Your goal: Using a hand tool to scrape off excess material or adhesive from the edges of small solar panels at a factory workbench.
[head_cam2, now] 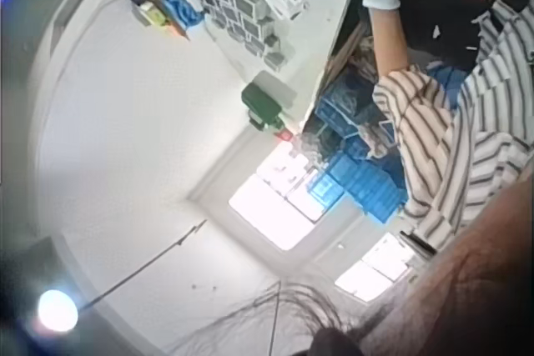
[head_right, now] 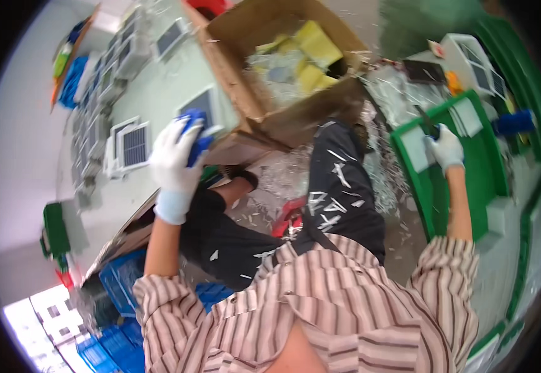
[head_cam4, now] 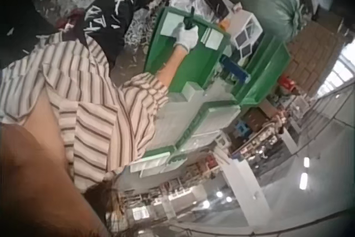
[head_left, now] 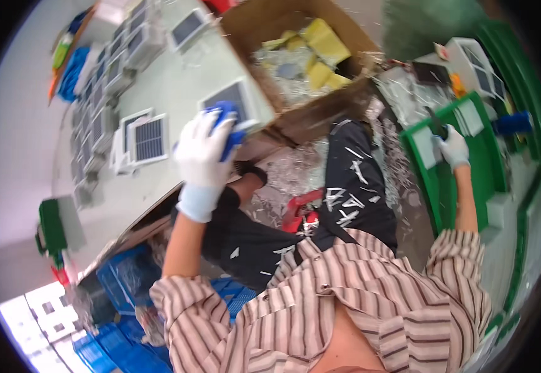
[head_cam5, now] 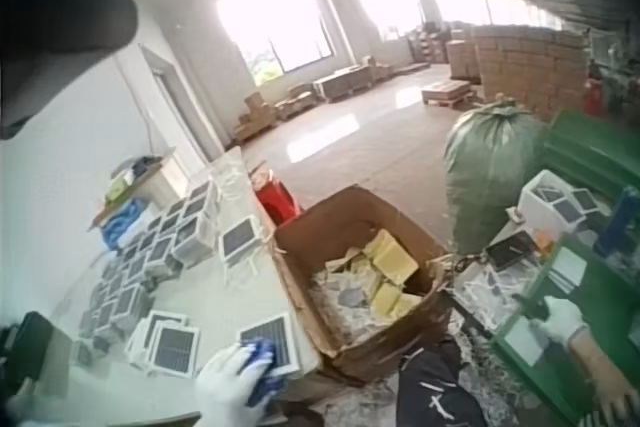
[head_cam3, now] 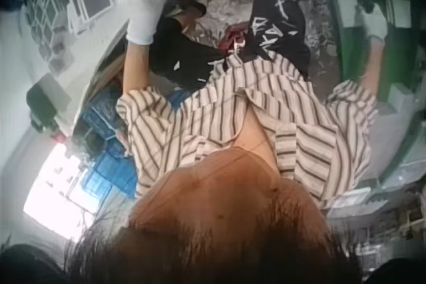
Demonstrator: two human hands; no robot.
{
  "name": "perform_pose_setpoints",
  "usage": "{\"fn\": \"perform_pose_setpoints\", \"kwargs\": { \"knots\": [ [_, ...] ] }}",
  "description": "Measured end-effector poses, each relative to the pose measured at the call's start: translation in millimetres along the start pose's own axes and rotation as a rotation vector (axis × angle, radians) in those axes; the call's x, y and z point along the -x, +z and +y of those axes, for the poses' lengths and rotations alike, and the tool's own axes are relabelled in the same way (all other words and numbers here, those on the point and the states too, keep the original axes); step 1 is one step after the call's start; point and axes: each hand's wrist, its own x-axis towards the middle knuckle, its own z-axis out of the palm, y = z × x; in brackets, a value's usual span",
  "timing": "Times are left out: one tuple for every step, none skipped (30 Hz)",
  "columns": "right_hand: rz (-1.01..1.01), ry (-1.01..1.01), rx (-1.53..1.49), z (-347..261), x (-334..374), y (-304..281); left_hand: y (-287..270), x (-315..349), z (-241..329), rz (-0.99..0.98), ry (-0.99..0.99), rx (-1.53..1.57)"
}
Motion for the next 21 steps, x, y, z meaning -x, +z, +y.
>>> {"fn": "perform_pose_setpoints", "kwargs": {
  "knots": [
    [0.125, 0.08, 0.111, -24.5, 6.9, -9.6, 0.3, -4.6, 5.6, -0.015, -0.035, 0.098],
    [0.141, 0.075, -0.048, -62.1, 12.7, -20.1, 1.4, -6.7, 3.8, 0.05, -0.084, 0.242],
    [0.153, 0.084, -0.197, -100.6, 18.2, -26.2, 4.1, -16.7, 8.4, 0.104, -0.16, 0.256],
    [0.097, 0.043, -0.494, -134.8, 21.3, -19.8, 13.1, -25.0, 7.9, 0.119, -0.233, 0.229],
    [0.065, -0.048, -0.577, -184.8, 29.9, -24.2, 19.8, -28.4, 8.9, 0.132, -0.307, 0.202],
    [0.038, -0.163, -0.846, -216.4, 36.5, -10.2, 24.9, -33.3, 21.1, 0.106, -0.305, 0.153],
    [-0.159, -0.175, -1.036, -251.6, 42.0, -8.2, 27.0, -37.9, 31.0, 0.08, -0.3, 0.093],
    [-0.281, -0.171, -1.163, -272.3, 39.5, 14.3, 23.7, -43.8, 43.7, 0.049, -0.299, 0.127],
    [-0.4, -0.198, -1.206, -294.0, 36.5, 33.0, 25.3, -43.8, 48.3, 0.07, -0.282, 0.134],
    [-0.452, -0.3, -1.3, -320.7, 36.6, 33.2, 26.2, -43.2, 47.9, 0.086, -0.307, 0.132],
    [-0.419, -0.373, -1.467, -335.8, 31.2, 47.9, 27.5, -45.3, 50.2, 0.103, -0.321, 0.138],
    [-0.325, -0.511, -1.445, -348.1, 20.9, 54.4, 28.9, -46.2, 50.3, 0.098, -0.328, 0.133],
    [-0.229, -0.646, -1.417, -355.0, 15.4, 57.9, 31.2, -48.3, 50.3, 0.129, -0.33, 0.141],
    [-0.459, -0.524, -1.428, -348.8, 15.6, 56.8, 33.4, -49.1, 51.1, 0.16, -0.333, 0.151],
    [-0.513, -0.531, -1.448, -348.5, 24.5, 49.4, 36.1, -46.5, 49.8, 0.154, -0.347, 0.141],
    [-0.569, -0.586, -1.439, -343.7, 37.3, 53.6, 37.8, -48.3, 51.1, 0.176, -0.346, 0.142],
    [-0.622, -0.641, -1.429, -339.5, 51.9, 57.0, 39.1, -50.0, 51.1, 0.198, -0.343, 0.144],
    [-0.653, -0.831, -1.221, -337.5, 65.4, 50.9, 41.8, -48.3, 49.2, 0.146, -0.368, 0.157],
    [-0.668, -0.999, -1.002, -334.7, 79.4, 44.3, 40.4, -46.4, 48.6, 0.146, -0.373, 0.156],
    [-0.625, -0.941, -1.043, -332.3, 89.4, 45.8, 37.8, -44.9, 48.8, 0.147, -0.377, 0.144],
    [-0.625, -0.939, -1.042, -335.7, 90.3, 48.2, 37.0, -44.5, 50.2, 0.148, -0.376, 0.135]
  ]
}}
